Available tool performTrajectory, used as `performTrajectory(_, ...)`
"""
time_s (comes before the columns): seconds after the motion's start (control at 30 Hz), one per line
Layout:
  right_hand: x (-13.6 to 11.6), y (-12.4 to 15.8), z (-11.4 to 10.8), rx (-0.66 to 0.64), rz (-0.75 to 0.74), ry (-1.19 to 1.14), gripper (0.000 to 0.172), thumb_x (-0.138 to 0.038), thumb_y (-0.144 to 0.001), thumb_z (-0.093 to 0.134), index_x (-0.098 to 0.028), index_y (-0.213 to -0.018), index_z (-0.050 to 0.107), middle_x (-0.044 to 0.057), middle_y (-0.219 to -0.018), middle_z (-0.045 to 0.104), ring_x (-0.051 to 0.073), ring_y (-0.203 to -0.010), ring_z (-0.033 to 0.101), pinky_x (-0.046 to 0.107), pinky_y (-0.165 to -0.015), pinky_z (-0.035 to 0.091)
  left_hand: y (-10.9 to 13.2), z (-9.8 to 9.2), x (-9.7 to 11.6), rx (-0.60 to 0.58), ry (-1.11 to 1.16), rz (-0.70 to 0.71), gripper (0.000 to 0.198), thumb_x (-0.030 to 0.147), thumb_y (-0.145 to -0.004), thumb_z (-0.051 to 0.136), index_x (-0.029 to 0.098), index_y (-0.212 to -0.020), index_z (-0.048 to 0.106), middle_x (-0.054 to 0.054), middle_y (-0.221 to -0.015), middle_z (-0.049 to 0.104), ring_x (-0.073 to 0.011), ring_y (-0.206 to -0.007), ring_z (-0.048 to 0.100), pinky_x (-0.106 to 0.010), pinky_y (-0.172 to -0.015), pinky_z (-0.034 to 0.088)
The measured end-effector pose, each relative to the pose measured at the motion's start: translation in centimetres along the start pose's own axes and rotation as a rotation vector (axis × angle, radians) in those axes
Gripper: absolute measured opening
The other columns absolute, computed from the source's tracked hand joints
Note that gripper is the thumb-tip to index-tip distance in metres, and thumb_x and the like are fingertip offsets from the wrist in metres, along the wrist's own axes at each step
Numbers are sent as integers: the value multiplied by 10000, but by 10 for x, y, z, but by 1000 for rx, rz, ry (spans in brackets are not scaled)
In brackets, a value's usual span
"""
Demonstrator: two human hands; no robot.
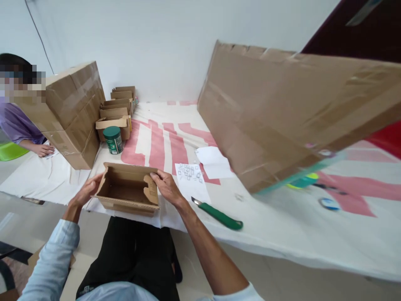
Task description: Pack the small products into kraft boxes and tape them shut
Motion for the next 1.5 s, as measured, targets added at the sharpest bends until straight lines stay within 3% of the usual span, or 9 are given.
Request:
performTrajectory(0.23, -1, 6, 5, 2, -8, 27, 681, -898, -758, 622, -226, -683, 545, -13, -652, 552, 149, -629, 503, 281, -583, 438, 49, 19, 4, -203, -11, 15, 1363, 496, -562, 1032, 411, -1688, 267, -100, -1777, 278, -445, -1624, 246, -546, -1199, 402)
performTrajectory(0.4, -5, 12, 6, -1, -15, 75, 684, -899, -766, 614, -217, -713, 602, 6, -684, 610, 170, -669, 544, 299, -628, 463, 45, -4, 13, -197, -17, -1, 1019, 651, -718, 886, 325, -1600, 493, -155, -1678, 465, -446, -1578, 357, -547, -1123, 461)
performTrajectory(0.5, -7, 15, 8, 8, -34, 79, 674, -886, -790, 602, -218, -696, 590, 10, -671, 604, 170, -651, 542, 306, -628, 467, 12, -22, 18, 13, -148, -47, 849, 730, -806, 751, 250, -1492, 611, -206, -1529, 615, -423, -1441, 546, -510, -1026, 539)
performTrajectory(0.6, -7, 15, 9, 19, -27, 70, 664, -876, -800, 596, -221, -695, 581, 13, -665, 608, 173, -645, 547, 301, -604, 464, -46, -33, 24, 169, -305, -78, 940, 678, -760, 821, 225, -1535, 544, -233, -1481, 629, -404, -1299, 645, -510, -981, 556)
performTrajectory(0.77, -3, 14, 7, 5, 12, 83, 608, -817, -841, 593, -222, -719, 607, 26, -687, 642, 196, -665, 585, 313, -606, 485, -160, -41, 43, 445, -564, 13, 1245, 525, -572, 1000, 227, -1618, 394, -251, -1642, 390, -489, -1517, 389, -568, -1180, 380)
performTrajectory(0.9, 0, 13, 4, -2, 25, 95, 548, -755, -874, 598, -225, -735, 626, 33, -712, 667, 217, -690, 615, 334, -637, 520, -222, -39, 44, 546, -709, 2, 1206, 505, -508, 1028, 209, -1545, 487, -281, -1514, 485, -560, -1406, 494, -617, -1123, 398)
performTrajectory(1.07, 0, 13, 2, -29, 20, 36, 499, -706, -917, 574, -229, -870, 712, 47, -812, 732, 244, -763, 677, 340, -690, 557, -243, -48, 33, 581, -797, 47, 1066, 530, -594, 982, 223, -1505, 522, -230, -1422, 583, -492, -1347, 571, -558, -1080, 462)
performTrajectory(1.27, 2, 13, -2, -65, 10, 3, 421, -618, -954, 547, -230, -903, 702, 34, -794, 714, 227, -742, 660, 314, -674, 537, -236, -77, 33, 378, -825, 228, 1019, 356, -529, 1009, 183, -1445, 596, -149, -1441, 646, -362, -1334, 610, -440, -1154, 463)
performTrajectory(1.5, 4, 10, -1, -66, -9, 0, 400, -583, -981, 512, -238, -904, 698, 22, -770, 693, 216, -713, 650, 302, -655, 530, -273, -86, 30, 394, -815, 279, 1007, 330, -566, 975, 160, -1472, 569, -180, -1445, 633, -376, -1330, 605, -492, -1148, 466)
Point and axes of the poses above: each hand's wrist, its own y-axis away from the middle knuckle, its own z-axis out of the palm, x = y × z, the point moved 3 cm from there along -y, towards the middle knuckle
